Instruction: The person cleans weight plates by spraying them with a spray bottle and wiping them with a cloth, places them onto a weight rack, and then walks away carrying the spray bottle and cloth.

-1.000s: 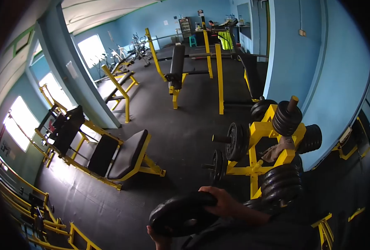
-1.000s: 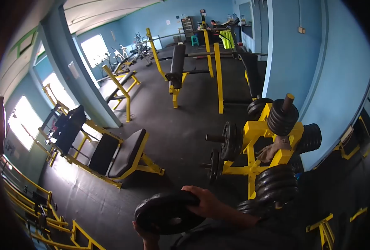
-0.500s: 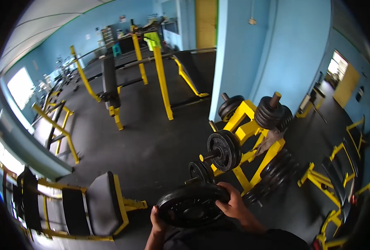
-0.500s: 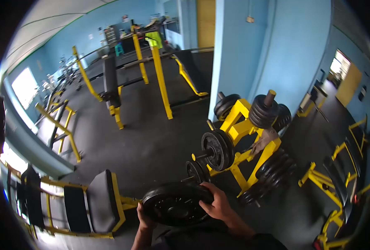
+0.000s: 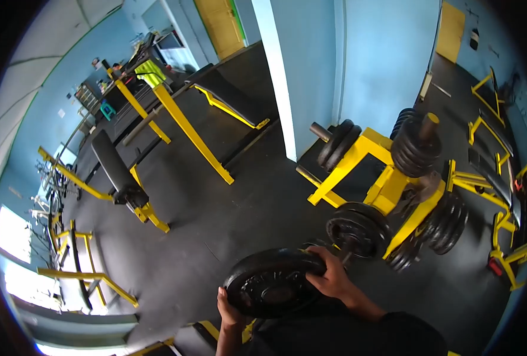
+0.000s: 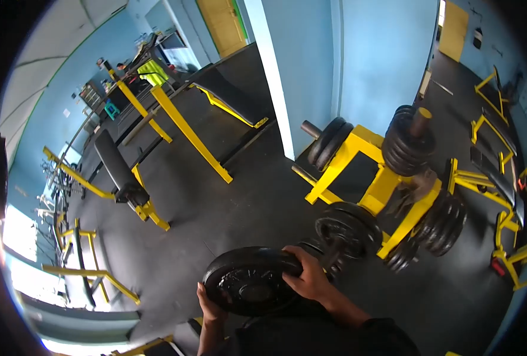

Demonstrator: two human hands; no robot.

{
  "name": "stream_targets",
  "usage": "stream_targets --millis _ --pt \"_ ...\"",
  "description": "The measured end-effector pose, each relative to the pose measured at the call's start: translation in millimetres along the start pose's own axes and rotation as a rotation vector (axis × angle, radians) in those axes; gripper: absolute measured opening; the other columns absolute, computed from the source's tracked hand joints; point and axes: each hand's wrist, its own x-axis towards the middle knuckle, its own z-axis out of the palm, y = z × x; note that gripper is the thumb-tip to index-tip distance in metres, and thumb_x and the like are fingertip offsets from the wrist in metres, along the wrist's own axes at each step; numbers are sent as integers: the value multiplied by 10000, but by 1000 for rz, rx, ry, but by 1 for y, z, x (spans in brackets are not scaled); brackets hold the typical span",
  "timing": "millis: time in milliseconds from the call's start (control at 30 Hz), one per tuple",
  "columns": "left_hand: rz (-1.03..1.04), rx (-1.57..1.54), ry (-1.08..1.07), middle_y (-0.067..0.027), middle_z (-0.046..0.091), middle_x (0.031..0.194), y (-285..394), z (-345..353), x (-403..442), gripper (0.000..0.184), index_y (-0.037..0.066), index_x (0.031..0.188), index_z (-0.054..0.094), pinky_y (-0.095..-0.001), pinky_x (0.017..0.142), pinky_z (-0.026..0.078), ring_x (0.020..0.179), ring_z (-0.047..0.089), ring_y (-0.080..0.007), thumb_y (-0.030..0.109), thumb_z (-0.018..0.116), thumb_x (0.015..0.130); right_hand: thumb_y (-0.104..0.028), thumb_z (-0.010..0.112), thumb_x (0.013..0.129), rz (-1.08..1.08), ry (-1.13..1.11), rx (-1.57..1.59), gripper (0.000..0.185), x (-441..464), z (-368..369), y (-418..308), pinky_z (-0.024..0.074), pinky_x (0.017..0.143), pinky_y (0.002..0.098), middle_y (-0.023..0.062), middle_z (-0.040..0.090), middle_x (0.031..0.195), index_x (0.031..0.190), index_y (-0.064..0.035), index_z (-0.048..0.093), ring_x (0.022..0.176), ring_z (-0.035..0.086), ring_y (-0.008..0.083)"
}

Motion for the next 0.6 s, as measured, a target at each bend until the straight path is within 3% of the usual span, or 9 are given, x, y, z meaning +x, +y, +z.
stream_targets --millis 67,300,367,500,567,600 --pt "-9 19 19 -64 586 675 21 -10 32 726 -6 1010 642 -322 552 455 571 561 -194 676 422 896 -36 710 746 25 -22 5 526 33 20 6 505 860 358 174 636 1075 1233 -18 513 995 654 291" --pt "-21 53 -55 -31 524 637 82 -10 163 729 72 1016 627 -314 514 455 542 531 -186 740 366 888 -26 705 746 91 18 10 499 151 65 19 508 851 362 179 639 1059 1211 -21 525 983 658 315" --pt "-34 9 -196 -40 541 645 88 -20 221 691 66 1008 623 -312 509 452 540 532 -189 688 332 934 8 703 725 87 96 -51 504 185 79 27 503 840 326 124 648 1018 1197 -20 528 933 659 221" --pt "-105 123 -271 -53 615 729 122 0 320 693 51 1077 631 -304 521 456 563 548 -190 660 324 953 -12 706 722 132 267 -98 495 237 107 46 500 847 329 132 647 1019 1187 -18 534 958 652 219" --pt "-175 115 -370 -51 628 746 131 17 372 688 47 1092 631 -304 530 462 581 562 -184 651 331 955 -53 716 745 209 366 -116 492 255 118 51 497 881 371 188 633 1072 1200 -20 531 1006 649 310" --pt "-216 133 -432 -49 641 791 139 28 388 675 46 1103 630 -310 558 472 638 583 -176 638 340 958 -53 716 745 235 395 -137 492 261 120 48 497 881 371 188 633 1072 1200 -20 531 1006 649 310"
